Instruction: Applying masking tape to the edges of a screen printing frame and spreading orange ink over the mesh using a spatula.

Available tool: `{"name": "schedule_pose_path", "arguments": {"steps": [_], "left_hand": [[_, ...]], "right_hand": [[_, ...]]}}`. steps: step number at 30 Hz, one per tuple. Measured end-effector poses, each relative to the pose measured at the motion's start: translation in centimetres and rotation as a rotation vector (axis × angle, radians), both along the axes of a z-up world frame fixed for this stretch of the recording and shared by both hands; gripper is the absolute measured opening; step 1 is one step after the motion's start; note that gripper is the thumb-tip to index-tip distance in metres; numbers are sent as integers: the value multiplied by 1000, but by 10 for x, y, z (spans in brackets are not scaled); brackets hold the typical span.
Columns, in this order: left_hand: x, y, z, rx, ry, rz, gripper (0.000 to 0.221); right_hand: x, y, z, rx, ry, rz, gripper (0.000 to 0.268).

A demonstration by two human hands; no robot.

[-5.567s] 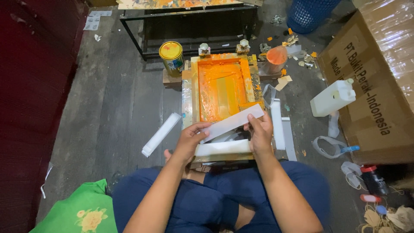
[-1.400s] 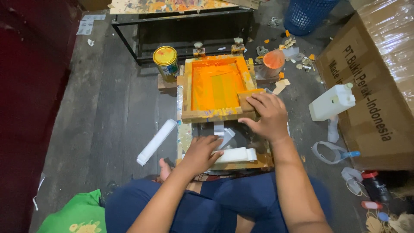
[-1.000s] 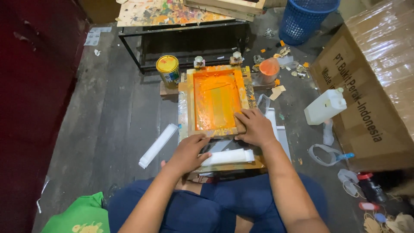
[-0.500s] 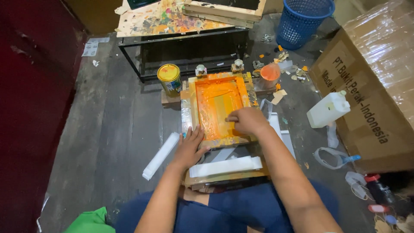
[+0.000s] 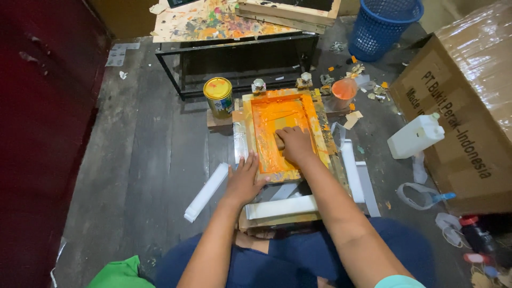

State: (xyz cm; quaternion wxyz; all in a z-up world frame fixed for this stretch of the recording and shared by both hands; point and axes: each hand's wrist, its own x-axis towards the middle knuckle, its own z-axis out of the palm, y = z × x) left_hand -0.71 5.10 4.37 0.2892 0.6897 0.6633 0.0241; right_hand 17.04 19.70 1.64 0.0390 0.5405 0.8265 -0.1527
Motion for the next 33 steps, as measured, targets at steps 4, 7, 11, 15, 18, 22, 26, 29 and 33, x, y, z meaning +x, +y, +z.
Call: {"name": "schedule_pose_path", "arguments": {"steps": [4, 7, 11, 15, 18, 22, 26, 29, 33], "left_hand": [[-1, -2, -10, -16, 42, -31, 87], [-1, -7, -15, -32, 94, -60, 88], [1, -21, -4, -89, 82, -71, 85], [3, -32, -4, -107, 71, -75, 87], [5, -37, -1, -113, 50, -65, 89], [6, -39, 2, -105, 37, -55, 89], [4, -32, 9, -96, -31, -13, 85], [4, -18, 13, -78, -56, 10, 81], [6, -6, 13, -25, -68, 50, 78]], "right_hand": [[5, -11, -5, 11, -35, 1, 77], [9, -26, -5, -22, -78, 5, 75], [14, -54, 8, -131, -105, 18, 61], [17, -66, 9, -183, -137, 3, 58], [13, -65, 10, -176, -166, -6, 57], [9, -69, 44, -163, -167, 18, 44], [8, -34, 41, -134, -135, 5, 34], [4, -10, 53, -88, -123, 0, 33], [-2, 29, 38, -2, -98, -13, 36]]}}
